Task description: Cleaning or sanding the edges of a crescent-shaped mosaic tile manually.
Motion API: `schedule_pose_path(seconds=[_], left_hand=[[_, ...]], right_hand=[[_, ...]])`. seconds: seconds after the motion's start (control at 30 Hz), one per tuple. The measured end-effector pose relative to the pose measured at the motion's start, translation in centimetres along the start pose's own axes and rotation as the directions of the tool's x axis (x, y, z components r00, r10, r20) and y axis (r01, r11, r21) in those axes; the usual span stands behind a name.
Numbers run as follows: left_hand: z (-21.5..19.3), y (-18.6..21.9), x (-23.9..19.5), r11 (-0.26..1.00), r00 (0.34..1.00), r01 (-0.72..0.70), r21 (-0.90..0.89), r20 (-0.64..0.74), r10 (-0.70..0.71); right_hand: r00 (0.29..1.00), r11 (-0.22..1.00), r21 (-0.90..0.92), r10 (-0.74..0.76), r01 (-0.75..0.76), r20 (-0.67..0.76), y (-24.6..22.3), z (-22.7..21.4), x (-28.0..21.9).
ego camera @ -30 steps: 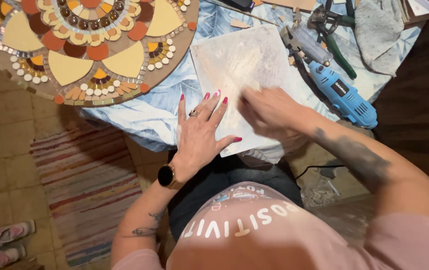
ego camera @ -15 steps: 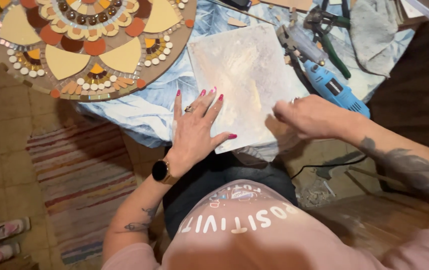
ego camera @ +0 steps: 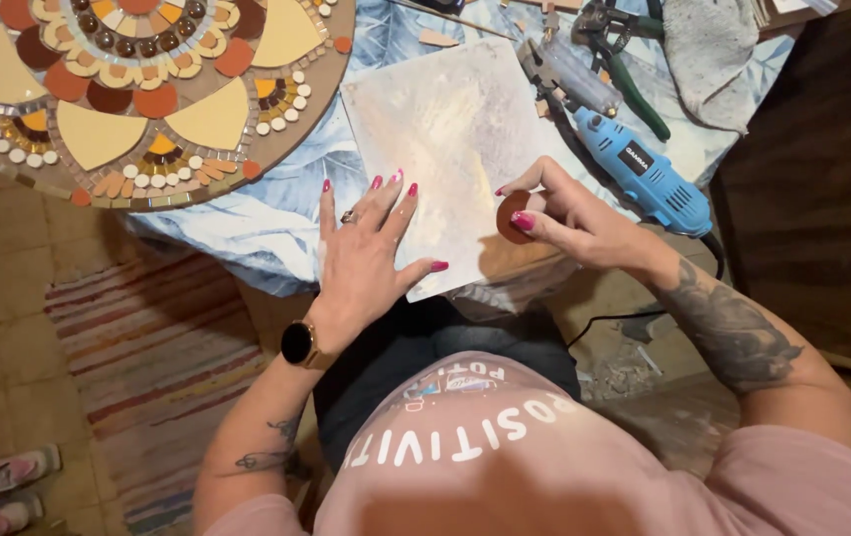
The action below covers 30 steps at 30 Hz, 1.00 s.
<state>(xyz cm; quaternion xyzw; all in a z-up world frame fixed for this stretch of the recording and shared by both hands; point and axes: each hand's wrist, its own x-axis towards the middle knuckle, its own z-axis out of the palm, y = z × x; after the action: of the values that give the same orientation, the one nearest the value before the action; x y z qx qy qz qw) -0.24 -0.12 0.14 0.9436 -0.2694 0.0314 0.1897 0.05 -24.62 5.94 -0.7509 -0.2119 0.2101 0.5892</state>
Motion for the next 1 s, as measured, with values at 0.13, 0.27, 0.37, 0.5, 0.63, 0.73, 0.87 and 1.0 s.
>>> schedule_pose_path(seconds=[0.13,0.27,0.37,0.5,0.63,0.73,0.87,1.0], left_hand=[[0.2,-0.1,-0.1,1.0,1.0,0.004,-0.004,-0.008,-0.004],[0.2,-0.2,-0.1,1.0,0.999,-0.003,-0.017,-0.033,0.002],[0.7,-0.4,-0.2,1.0,0.999,-0.005,-0.009,-0.031,0.005],[0.9,-0.4,-0.3,1.0,1.0,-0.001,-0.015,-0.026,0.0],[-0.2,0.1,-0.1,0.998,0.994,-0.026,-0.053,-0.108,0.02],[0.4,-0.4,-0.1,1.0,1.0,0.005,-0.009,-0.002,-0.005],[0.4,-0.3,-0.2,1.0,1.0,0.012,-0.012,-0.012,-0.012],[0.2,-0.1,0.1,1.0,1.0,0.013,0.023,-0.003,-0.013]], right_hand=[[0.998,0.849,-0.525,0.049,-0.055,-0.026,1.2,1.0,0.8],[0.996,0.564,-0.826,0.062,0.017,0.063,3.1,1.8,3.1],[0.997,0.57,-0.819,-0.008,0.068,0.077,3.0,3.0,6.7],[0.982,0.497,-0.862,-0.191,0.098,0.001,4.7,2.9,12.6],[0.913,0.563,-0.781,-0.406,0.271,0.024,2.9,2.8,11.1],[0.993,0.383,-0.916,-0.005,0.115,0.122,1.8,2.1,7.3],[0.931,0.329,-0.904,0.149,0.272,0.334,2.9,-1.0,2.1],[0.983,0.465,-0.873,0.031,0.147,0.182,0.4,-1.1,0.8]])
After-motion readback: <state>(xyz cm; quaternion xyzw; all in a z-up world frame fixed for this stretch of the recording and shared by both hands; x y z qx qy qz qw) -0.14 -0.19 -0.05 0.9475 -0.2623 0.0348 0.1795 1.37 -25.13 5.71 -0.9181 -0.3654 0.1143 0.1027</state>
